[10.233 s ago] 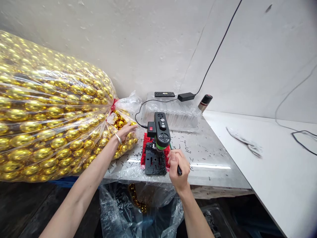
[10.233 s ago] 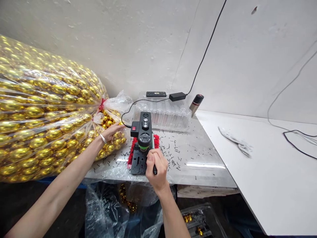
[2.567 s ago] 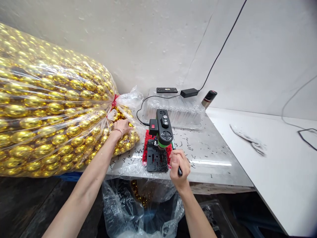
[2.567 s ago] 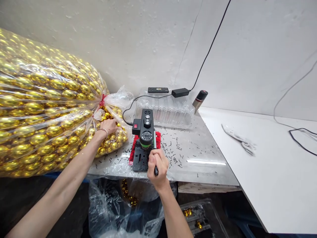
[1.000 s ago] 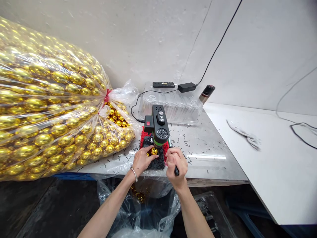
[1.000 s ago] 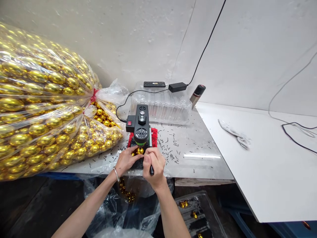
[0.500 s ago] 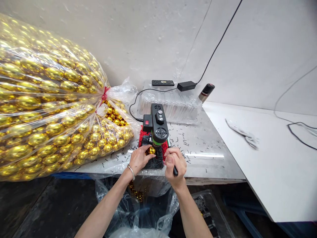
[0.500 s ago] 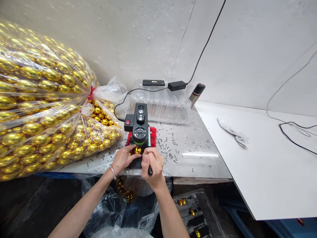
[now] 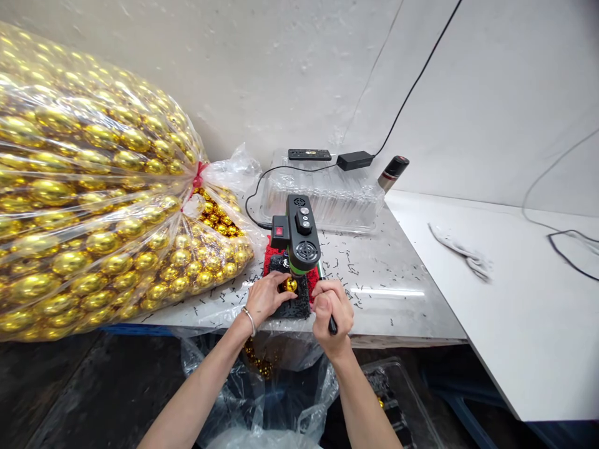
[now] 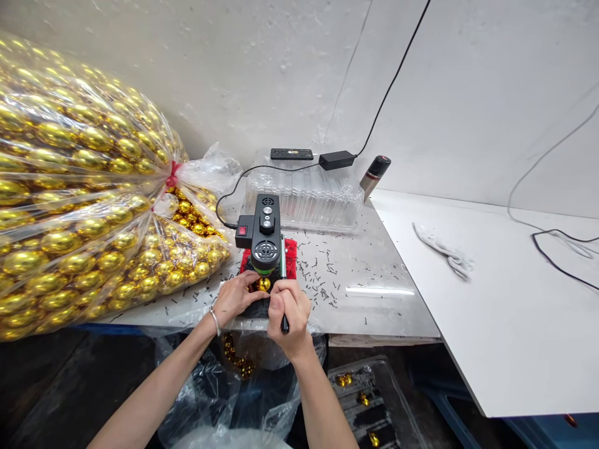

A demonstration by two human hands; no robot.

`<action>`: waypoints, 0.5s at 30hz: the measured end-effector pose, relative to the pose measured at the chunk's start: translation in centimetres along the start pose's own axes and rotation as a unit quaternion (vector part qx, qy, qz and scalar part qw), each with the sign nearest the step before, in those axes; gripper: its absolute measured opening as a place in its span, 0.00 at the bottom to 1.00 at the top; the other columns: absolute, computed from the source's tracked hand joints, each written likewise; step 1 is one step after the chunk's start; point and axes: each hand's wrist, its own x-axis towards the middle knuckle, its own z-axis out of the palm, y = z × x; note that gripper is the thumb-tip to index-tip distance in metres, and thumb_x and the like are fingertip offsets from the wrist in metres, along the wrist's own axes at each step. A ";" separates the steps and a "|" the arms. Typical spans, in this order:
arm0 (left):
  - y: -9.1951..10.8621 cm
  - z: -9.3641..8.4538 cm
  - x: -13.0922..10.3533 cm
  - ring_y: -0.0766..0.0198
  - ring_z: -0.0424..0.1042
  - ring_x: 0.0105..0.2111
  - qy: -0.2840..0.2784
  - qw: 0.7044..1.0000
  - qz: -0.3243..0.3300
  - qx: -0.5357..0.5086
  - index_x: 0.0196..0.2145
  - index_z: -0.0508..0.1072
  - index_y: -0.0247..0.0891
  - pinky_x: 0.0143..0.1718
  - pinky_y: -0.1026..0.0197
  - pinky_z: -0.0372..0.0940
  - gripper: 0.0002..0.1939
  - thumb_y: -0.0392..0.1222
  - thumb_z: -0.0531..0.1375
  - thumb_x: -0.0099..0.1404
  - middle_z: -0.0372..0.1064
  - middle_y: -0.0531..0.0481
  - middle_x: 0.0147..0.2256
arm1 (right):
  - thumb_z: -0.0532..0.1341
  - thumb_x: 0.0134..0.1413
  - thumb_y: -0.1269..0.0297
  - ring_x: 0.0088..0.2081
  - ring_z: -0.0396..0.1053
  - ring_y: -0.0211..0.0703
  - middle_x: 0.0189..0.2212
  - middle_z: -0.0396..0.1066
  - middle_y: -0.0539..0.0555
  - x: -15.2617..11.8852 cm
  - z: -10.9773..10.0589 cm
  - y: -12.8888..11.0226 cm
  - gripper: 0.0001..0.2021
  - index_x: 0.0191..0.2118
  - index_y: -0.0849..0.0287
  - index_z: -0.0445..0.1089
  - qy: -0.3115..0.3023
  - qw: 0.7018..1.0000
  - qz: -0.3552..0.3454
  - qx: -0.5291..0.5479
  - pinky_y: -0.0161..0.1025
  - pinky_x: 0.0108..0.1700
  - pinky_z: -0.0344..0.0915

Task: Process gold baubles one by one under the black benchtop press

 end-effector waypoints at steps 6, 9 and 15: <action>-0.2 -0.2 0.0 0.55 0.73 0.44 -0.015 1.000 0.008 -0.017 0.48 0.75 0.43 0.41 0.60 0.64 0.19 0.51 0.61 0.61 0.72 0.48 0.49 | 0.49 0.58 0.75 0.30 0.63 0.37 0.26 0.62 0.51 -1.2 0.4 0.8 0.11 0.26 0.58 0.60 0.007 1.000 -0.002 -0.006 0.36 0.29 0.62; -0.1 -0.3 0.0 0.55 0.73 0.43 -0.018 0.999 0.003 -0.026 0.48 0.75 0.43 0.40 0.61 0.64 0.18 0.50 0.61 0.61 0.72 0.48 0.48 | 0.48 0.59 0.72 0.29 0.63 0.38 0.26 0.62 0.51 -2.0 0.6 1.5 0.12 0.26 0.57 0.60 -0.004 1.000 -0.013 -0.017 0.36 0.29 0.62; -0.1 -0.2 -0.1 0.56 0.73 0.42 -0.016 0.999 -0.003 -0.029 0.47 0.76 0.43 0.38 0.61 0.63 0.18 0.50 0.61 0.61 0.72 0.48 0.47 | 0.45 0.62 0.69 0.28 0.61 0.37 0.26 0.61 0.51 -2.6 1.3 2.5 0.13 0.26 0.57 0.58 0.023 0.998 -0.053 -0.021 0.40 0.32 0.62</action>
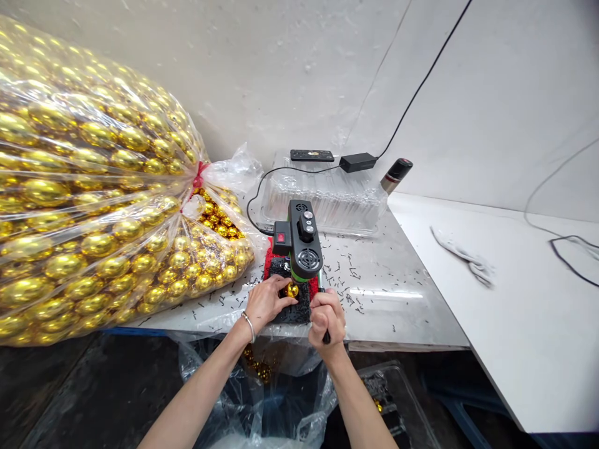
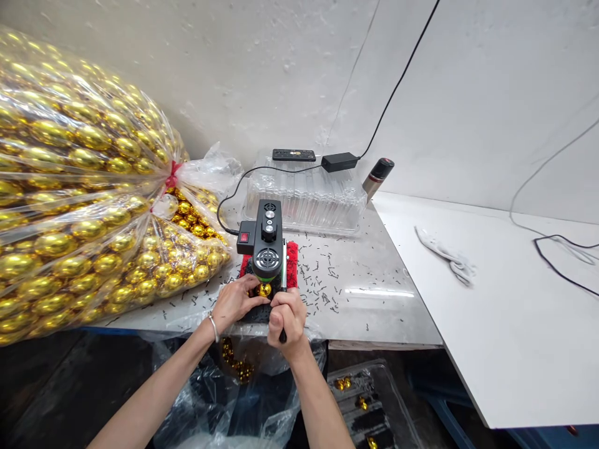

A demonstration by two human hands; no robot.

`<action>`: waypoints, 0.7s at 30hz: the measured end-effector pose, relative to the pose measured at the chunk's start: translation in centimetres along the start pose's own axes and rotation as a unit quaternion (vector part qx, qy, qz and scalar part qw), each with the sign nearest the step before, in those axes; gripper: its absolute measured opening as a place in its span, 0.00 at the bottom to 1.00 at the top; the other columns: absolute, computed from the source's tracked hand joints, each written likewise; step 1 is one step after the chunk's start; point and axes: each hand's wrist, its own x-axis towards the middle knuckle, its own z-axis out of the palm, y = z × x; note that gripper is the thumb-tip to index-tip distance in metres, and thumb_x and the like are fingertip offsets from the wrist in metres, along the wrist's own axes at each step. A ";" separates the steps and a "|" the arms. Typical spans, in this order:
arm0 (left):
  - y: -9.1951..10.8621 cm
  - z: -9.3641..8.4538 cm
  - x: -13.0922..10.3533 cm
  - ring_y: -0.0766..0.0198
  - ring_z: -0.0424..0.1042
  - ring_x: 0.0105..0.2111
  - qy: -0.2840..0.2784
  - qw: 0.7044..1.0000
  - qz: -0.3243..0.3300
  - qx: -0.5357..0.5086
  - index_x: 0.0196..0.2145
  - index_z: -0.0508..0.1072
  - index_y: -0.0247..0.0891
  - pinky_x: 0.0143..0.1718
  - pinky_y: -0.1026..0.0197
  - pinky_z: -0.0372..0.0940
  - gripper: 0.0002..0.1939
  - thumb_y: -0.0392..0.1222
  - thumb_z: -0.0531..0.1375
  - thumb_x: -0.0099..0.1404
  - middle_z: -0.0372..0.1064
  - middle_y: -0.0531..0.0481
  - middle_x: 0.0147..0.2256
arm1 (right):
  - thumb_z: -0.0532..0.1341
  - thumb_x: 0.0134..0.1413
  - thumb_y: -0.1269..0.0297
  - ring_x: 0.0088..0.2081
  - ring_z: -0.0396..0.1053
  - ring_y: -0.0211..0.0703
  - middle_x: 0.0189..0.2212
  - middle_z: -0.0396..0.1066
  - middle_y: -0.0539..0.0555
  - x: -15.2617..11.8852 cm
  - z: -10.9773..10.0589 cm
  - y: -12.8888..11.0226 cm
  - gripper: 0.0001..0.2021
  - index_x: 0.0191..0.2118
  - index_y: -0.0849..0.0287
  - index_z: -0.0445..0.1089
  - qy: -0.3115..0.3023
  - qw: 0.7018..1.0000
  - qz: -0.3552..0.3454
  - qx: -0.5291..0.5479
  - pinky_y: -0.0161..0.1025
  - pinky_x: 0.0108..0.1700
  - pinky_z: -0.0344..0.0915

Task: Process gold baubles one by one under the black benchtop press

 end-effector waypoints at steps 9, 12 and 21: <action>-0.1 0.0 0.0 0.57 0.73 0.39 0.000 1.000 -0.003 0.010 0.46 0.76 0.42 0.36 0.61 0.63 0.18 0.52 0.59 0.62 0.73 0.48 0.46 | 0.45 0.63 0.69 0.29 0.65 0.38 0.26 0.62 0.50 -1.3 0.7 0.9 0.13 0.27 0.57 0.58 -0.008 0.999 -0.017 -0.027 0.44 0.37 0.64; 0.0 0.0 0.1 0.57 0.73 0.41 -0.002 1.000 -0.002 0.006 0.46 0.76 0.42 0.37 0.62 0.63 0.18 0.51 0.60 0.61 0.73 0.47 0.46 | 0.45 0.62 0.69 0.29 0.64 0.38 0.25 0.62 0.50 -1.3 0.7 0.8 0.13 0.26 0.56 0.58 -0.003 0.999 -0.018 -0.029 0.44 0.37 0.65; -0.7 0.2 -1.6 0.54 0.72 0.45 0.060 0.995 0.002 -0.080 0.48 0.75 0.40 0.46 0.58 0.63 0.21 0.50 0.63 0.58 0.73 0.45 0.46 | 0.49 0.58 0.75 0.27 0.63 0.38 0.21 0.60 0.50 5.5 -1.6 -3.1 0.14 0.22 0.57 0.57 0.005 0.995 0.092 0.024 0.38 0.29 0.58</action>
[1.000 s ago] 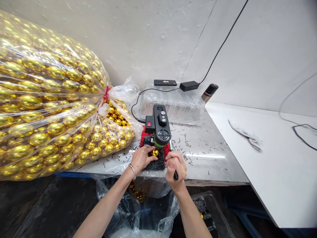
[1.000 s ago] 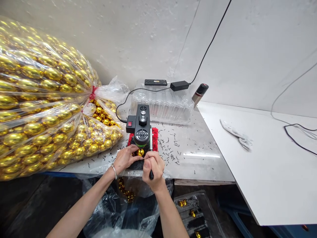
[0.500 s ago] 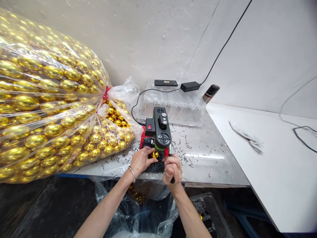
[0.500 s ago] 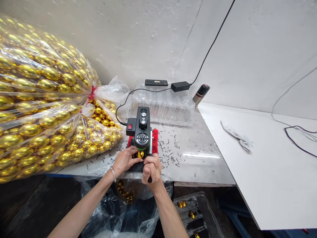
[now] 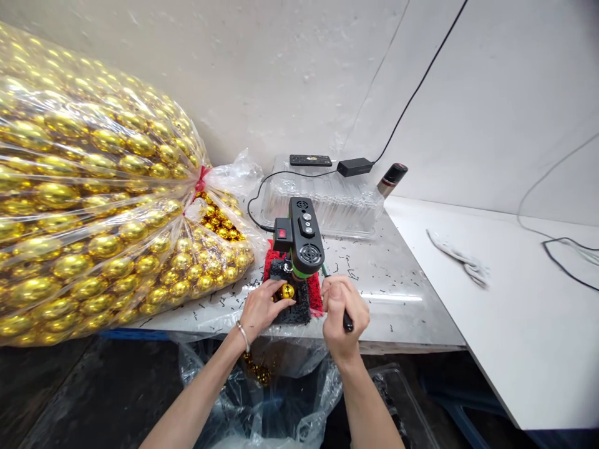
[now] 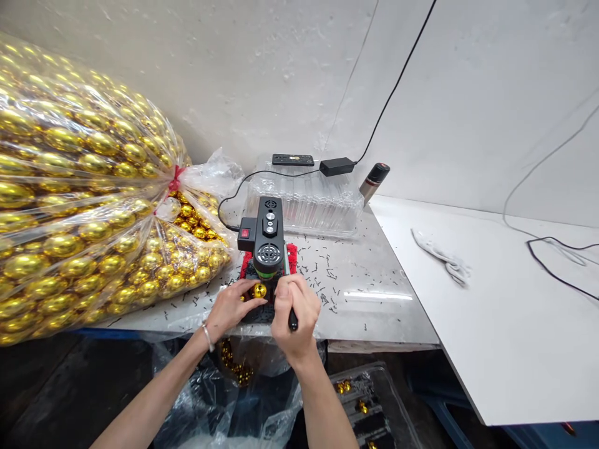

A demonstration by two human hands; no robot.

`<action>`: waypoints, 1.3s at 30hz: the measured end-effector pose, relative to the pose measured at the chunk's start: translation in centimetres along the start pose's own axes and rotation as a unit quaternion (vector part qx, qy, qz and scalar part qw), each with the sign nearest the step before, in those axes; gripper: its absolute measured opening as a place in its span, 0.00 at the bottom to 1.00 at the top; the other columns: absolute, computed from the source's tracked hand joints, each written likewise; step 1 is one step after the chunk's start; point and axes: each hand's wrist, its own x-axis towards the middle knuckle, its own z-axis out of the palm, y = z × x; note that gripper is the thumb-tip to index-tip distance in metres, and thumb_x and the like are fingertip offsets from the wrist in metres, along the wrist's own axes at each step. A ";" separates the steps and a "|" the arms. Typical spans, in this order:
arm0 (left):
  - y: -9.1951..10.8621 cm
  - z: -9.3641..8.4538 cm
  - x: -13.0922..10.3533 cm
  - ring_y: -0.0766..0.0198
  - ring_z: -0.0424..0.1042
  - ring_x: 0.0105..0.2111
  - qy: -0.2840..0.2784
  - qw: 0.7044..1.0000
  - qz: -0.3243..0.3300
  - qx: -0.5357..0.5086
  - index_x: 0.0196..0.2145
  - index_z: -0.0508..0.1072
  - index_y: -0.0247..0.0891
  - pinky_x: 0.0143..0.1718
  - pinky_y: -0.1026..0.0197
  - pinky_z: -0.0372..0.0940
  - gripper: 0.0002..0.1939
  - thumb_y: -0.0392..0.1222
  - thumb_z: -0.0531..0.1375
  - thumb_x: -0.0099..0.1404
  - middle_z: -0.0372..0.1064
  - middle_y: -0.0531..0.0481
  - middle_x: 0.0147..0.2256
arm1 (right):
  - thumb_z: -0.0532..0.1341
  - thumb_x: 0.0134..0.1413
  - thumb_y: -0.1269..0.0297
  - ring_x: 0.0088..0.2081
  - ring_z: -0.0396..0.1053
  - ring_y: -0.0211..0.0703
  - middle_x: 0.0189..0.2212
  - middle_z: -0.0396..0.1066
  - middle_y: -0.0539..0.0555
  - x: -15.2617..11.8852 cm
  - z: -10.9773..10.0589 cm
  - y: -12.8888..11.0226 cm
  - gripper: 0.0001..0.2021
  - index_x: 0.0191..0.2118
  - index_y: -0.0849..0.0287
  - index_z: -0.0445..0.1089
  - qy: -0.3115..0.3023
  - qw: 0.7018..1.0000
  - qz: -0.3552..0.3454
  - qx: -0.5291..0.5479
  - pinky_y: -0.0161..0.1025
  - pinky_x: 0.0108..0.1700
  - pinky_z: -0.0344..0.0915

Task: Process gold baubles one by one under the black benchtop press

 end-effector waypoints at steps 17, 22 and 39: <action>-2.4 2.2 -10.4 0.59 0.74 0.40 -0.214 0.570 -0.387 -0.693 0.44 0.74 0.29 0.41 0.60 0.68 0.16 0.38 0.63 0.58 0.73 0.40 0.39 | 0.48 0.57 0.76 0.28 0.63 0.39 0.22 0.60 0.50 -0.8 0.1 0.3 0.14 0.23 0.56 0.57 -0.008 1.000 -0.022 -0.021 0.38 0.29 0.57; -0.1 -1.0 -7.9 0.59 0.74 0.43 -0.167 0.641 -0.305 -0.684 0.51 0.71 0.33 0.40 0.63 0.69 0.19 0.36 0.61 0.62 0.73 0.40 0.44 | 0.48 0.57 0.78 0.29 0.63 0.38 0.21 0.60 0.49 -1.0 0.2 0.5 0.13 0.24 0.56 0.56 -0.011 0.999 -0.029 -0.022 0.38 0.30 0.58; 0.6 -1.4 -2.4 0.68 0.72 0.31 -0.050 0.733 -0.259 -0.627 0.51 0.69 0.39 0.29 0.68 0.65 0.23 0.38 0.64 0.57 0.72 0.50 0.35 | 0.49 0.56 0.79 0.28 0.62 0.37 0.23 0.60 0.50 -1.4 0.1 0.8 0.13 0.24 0.57 0.56 -0.027 0.999 -0.031 -0.018 0.36 0.29 0.57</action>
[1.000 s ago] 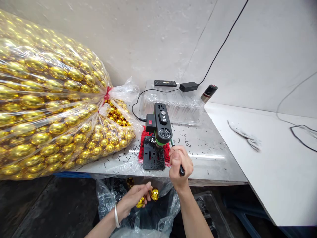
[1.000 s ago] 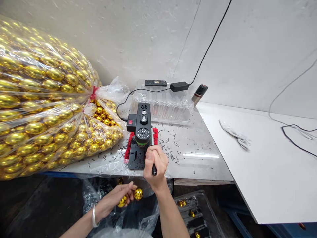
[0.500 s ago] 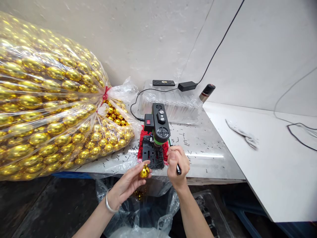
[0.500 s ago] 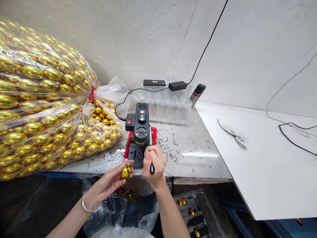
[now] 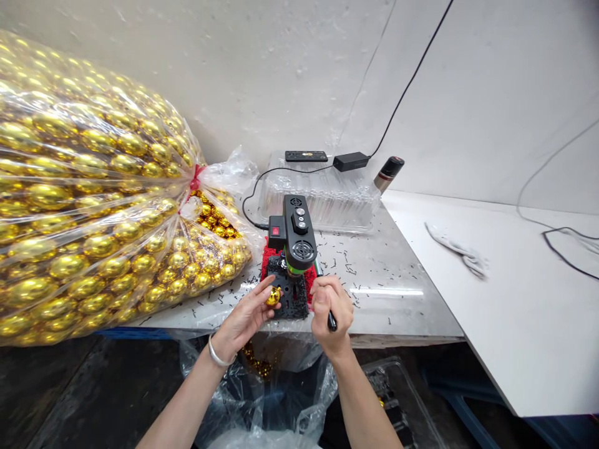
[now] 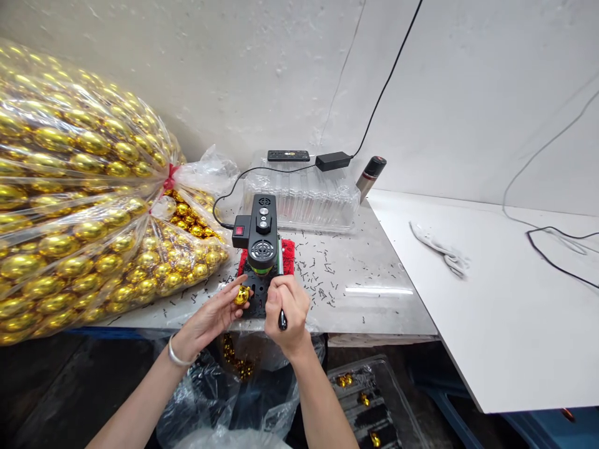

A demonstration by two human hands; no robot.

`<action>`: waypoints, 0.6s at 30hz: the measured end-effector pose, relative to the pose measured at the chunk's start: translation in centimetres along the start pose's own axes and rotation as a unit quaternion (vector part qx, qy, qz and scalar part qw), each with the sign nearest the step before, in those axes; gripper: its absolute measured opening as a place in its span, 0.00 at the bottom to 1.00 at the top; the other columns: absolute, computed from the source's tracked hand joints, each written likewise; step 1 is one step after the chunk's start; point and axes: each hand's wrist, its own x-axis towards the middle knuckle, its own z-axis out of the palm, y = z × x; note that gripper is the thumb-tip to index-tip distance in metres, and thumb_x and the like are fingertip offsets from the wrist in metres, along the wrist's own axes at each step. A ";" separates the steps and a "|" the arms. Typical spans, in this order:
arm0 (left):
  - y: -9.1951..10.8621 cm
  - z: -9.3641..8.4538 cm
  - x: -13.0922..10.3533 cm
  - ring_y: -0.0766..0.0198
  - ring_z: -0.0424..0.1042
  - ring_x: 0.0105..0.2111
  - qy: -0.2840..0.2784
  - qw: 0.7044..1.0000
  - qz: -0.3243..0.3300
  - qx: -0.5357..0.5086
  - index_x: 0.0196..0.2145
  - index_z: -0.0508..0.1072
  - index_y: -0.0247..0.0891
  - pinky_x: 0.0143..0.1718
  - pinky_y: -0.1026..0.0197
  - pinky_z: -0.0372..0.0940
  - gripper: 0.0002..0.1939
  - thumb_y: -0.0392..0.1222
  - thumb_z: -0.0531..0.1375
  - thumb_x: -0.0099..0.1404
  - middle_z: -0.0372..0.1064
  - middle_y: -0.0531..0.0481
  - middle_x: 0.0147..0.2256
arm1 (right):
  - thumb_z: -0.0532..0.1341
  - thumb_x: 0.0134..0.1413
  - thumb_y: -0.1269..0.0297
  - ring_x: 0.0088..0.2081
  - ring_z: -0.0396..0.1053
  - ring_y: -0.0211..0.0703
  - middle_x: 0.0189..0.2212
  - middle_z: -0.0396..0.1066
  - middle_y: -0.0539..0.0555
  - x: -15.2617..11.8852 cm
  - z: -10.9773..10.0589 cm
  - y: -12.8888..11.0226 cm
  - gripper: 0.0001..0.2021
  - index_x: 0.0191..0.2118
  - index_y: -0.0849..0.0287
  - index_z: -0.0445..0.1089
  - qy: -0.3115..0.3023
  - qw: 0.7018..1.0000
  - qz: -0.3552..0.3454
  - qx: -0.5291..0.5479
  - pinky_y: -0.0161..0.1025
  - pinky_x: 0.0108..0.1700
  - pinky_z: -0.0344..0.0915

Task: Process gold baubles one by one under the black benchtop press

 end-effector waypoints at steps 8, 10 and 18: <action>-2.6 -0.4 3.9 0.61 0.72 0.32 0.089 0.885 0.269 0.370 0.43 0.73 0.37 0.36 0.59 0.67 0.21 0.49 0.66 0.54 0.75 0.48 0.35 | 0.49 0.56 0.79 0.29 0.62 0.37 0.22 0.59 0.49 -0.2 0.0 0.2 0.13 0.25 0.57 0.57 -0.007 1.000 -0.010 0.002 0.36 0.30 0.58; -2.8 -0.5 4.2 0.58 0.73 0.35 0.093 0.818 0.315 0.472 0.45 0.74 0.38 0.39 0.56 0.67 0.20 0.48 0.64 0.56 0.75 0.47 0.38 | 0.49 0.56 0.79 0.30 0.62 0.37 0.23 0.60 0.50 -0.2 -0.1 0.2 0.12 0.25 0.57 0.58 -0.010 1.000 -0.013 -0.001 0.36 0.30 0.59; -1.8 -0.5 4.8 0.54 0.73 0.42 0.053 0.652 0.381 0.654 0.46 0.73 0.36 0.45 0.53 0.68 0.16 0.44 0.61 0.61 0.74 0.42 0.41 | 0.50 0.56 0.79 0.30 0.62 0.37 0.23 0.60 0.50 -0.4 -0.1 0.4 0.12 0.26 0.58 0.59 -0.013 1.000 -0.011 -0.002 0.36 0.31 0.60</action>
